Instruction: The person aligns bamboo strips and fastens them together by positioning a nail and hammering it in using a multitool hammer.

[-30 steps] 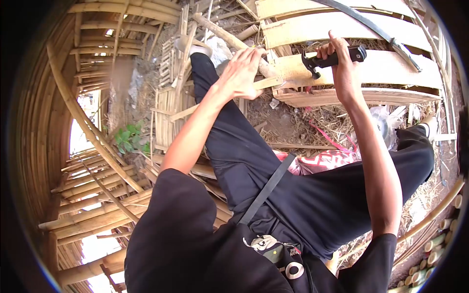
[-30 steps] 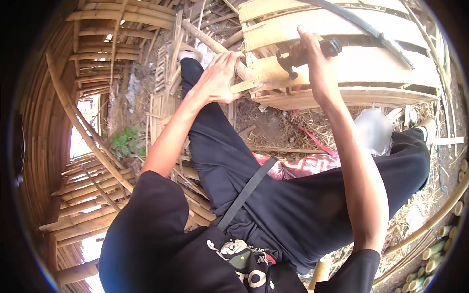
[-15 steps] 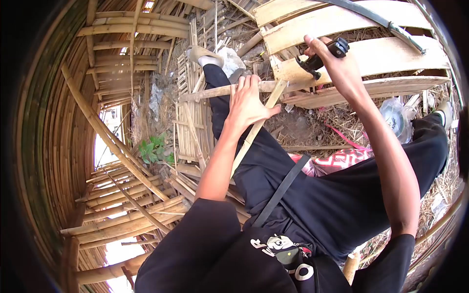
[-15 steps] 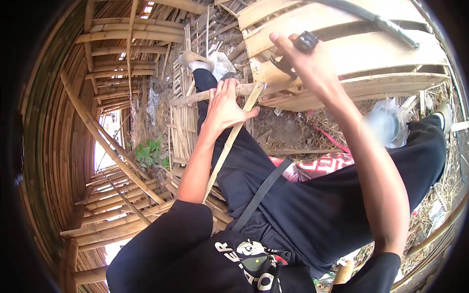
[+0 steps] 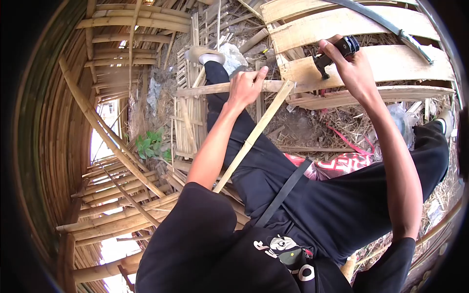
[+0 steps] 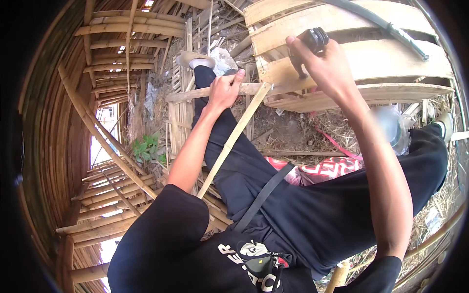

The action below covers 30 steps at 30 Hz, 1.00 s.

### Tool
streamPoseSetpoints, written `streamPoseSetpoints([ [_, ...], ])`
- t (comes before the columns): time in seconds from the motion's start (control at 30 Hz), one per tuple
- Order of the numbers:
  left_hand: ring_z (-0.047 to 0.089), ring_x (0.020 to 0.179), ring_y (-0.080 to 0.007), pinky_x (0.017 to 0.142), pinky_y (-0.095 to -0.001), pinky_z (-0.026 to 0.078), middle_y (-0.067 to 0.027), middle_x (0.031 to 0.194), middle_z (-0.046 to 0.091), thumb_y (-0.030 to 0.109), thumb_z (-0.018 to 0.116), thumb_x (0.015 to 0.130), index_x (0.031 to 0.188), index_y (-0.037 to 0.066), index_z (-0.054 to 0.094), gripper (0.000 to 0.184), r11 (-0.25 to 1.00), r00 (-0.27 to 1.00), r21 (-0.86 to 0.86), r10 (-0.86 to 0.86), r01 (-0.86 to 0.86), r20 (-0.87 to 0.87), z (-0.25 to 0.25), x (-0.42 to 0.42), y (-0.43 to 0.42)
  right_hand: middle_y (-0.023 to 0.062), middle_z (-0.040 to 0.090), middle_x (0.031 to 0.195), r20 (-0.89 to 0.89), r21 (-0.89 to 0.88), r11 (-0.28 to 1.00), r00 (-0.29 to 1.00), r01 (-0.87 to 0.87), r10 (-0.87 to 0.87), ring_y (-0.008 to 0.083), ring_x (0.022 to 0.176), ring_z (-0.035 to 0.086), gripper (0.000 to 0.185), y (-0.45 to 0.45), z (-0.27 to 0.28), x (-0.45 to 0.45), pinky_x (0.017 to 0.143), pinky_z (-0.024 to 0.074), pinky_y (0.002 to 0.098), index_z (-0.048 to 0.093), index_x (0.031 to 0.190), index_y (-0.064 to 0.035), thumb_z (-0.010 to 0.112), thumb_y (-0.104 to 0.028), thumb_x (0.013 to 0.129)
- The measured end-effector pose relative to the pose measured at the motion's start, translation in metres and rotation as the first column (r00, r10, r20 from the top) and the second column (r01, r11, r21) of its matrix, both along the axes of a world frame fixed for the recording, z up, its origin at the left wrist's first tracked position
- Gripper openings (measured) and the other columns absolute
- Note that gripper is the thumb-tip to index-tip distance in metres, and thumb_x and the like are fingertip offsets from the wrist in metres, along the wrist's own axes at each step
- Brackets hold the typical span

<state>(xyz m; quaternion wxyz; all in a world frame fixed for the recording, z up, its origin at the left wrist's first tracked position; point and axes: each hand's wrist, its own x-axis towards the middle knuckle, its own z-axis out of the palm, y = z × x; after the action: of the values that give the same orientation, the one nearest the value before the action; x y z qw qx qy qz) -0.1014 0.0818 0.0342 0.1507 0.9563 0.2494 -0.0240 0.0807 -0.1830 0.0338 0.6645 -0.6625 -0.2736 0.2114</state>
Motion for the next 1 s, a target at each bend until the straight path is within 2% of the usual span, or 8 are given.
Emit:
streamPoseSetpoints([
  [0.1, 0.061, 0.055, -0.0403, 0.057, -0.0472, 0.045, -0.0192, 0.054, 0.057, 0.053, 0.053, 0.099, 0.066, 0.003, 0.069, 0.062, 0.981, 0.995, 0.183, 0.049, -0.064, 0.087, 0.004, 0.005, -0.020, 0.0051, 0.072, 0.088, -0.030, -0.022, 0.999, 0.999, 0.044, -0.045, 0.0123, 0.091, 0.064, 0.039, -0.002, 0.002, 0.000, 0.089, 0.0480, 0.0308, 0.072, 0.097, -0.0029, 0.061, -0.041, 0.100],
  [0.2, 0.062, 0.056, -0.0388, 0.058, -0.0464, 0.046, -0.0184, 0.055, 0.058, 0.054, 0.053, 0.098, 0.067, 0.003, 0.070, 0.062, 0.977, 0.994, 0.192, 0.076, -0.089, 0.072, 0.008, 0.005, -0.025, 0.0054, 0.072, 0.087, 0.046, -0.037, 0.995, 0.995, 0.090, -0.088, 0.0134, 0.089, 0.065, 0.041, -0.001, -0.005, 0.007, 0.088, 0.0484, 0.0310, 0.072, 0.094, -0.0031, 0.061, -0.042, 0.100],
  [0.47, 0.061, 0.062, -0.0435, 0.060, -0.0492, 0.044, -0.0207, 0.059, 0.056, 0.051, 0.055, 0.097, 0.065, 0.002, 0.065, 0.059, 0.961, 0.984, 0.214, 0.161, -0.172, 0.071, -0.015, -0.004, -0.022, 0.0049, 0.072, 0.085, 0.003, -0.031, 0.997, 0.998, 0.064, -0.064, 0.0126, 0.085, 0.064, 0.043, 0.008, -0.006, 0.009, 0.084, 0.0492, 0.0316, 0.071, 0.092, -0.0031, 0.064, -0.045, 0.098],
  [0.5, 0.061, 0.063, -0.0440, 0.060, -0.0497, 0.044, -0.0209, 0.059, 0.057, 0.051, 0.055, 0.097, 0.065, 0.002, 0.065, 0.059, 0.959, 0.981, 0.207, 0.183, -0.192, 0.061, -0.012, -0.002, -0.025, 0.0050, 0.065, 0.064, 0.052, 0.021, 0.992, 0.991, 0.126, -0.127, 0.0141, 0.065, 0.063, 0.050, 0.012, -0.008, 0.006, 0.068, 0.0493, 0.0338, 0.066, 0.077, -0.0032, 0.059, -0.049, 0.097],
  [0.67, 0.061, 0.064, -0.0446, 0.061, -0.0506, 0.044, -0.0213, 0.060, 0.057, 0.048, 0.056, 0.097, 0.065, 0.002, 0.065, 0.057, 0.950, 0.973, 0.218, 0.208, -0.224, 0.095, -0.007, -0.001, -0.033, 0.0054, 0.061, 0.061, 0.050, 0.006, 0.987, 0.985, 0.162, -0.163, 0.0140, 0.059, 0.060, 0.053, 0.014, -0.007, 0.006, 0.060, 0.0488, 0.0331, 0.064, 0.075, -0.0019, 0.058, -0.049, 0.097],
  [0.83, 0.057, 0.051, -0.0399, 0.052, -0.0464, 0.041, -0.0217, 0.056, 0.053, 0.040, 0.058, 0.096, 0.062, 0.001, 0.063, 0.053, 0.968, 0.978, 0.222, 0.075, -0.119, 0.196, -0.017, 0.001, -0.014, 0.0046, 0.058, 0.058, 0.031, 0.019, 0.990, 0.990, 0.138, -0.139, 0.0146, 0.058, 0.061, 0.052, 0.012, -0.002, 0.002, 0.060, 0.0500, 0.0358, 0.065, 0.079, -0.0007, 0.060, -0.049, 0.097],
  [0.9, 0.054, 0.046, -0.0369, 0.048, -0.0443, 0.038, -0.0210, 0.054, 0.051, 0.036, 0.060, 0.096, 0.060, 0.000, 0.062, 0.051, 0.963, 0.954, 0.244, -0.172, 0.111, 0.247, -0.023, 0.012, 0.009, 0.0053, 0.059, 0.058, 0.017, -0.020, 0.992, 0.992, 0.125, -0.125, 0.0142, 0.057, 0.060, 0.051, 0.009, 0.002, 0.000, 0.059, 0.0497, 0.0352, 0.065, 0.078, -0.0004, 0.061, -0.047, 0.097],
  [1.0, 0.055, 0.046, -0.0342, 0.047, -0.0430, 0.039, -0.0187, 0.053, 0.052, 0.027, 0.063, 0.090, 0.057, 0.001, 0.059, 0.042, 0.915, 0.889, 0.223, -0.387, 0.336, 0.244, -0.006, 0.047, 0.016, 0.0054, 0.059, 0.059, 0.043, -0.003, 0.987, 0.987, 0.158, -0.158, 0.0140, 0.057, 0.060, 0.050, 0.009, -0.005, 0.001, 0.058, 0.0490, 0.0347, 0.065, 0.079, 0.0001, 0.061, -0.047, 0.097],
])
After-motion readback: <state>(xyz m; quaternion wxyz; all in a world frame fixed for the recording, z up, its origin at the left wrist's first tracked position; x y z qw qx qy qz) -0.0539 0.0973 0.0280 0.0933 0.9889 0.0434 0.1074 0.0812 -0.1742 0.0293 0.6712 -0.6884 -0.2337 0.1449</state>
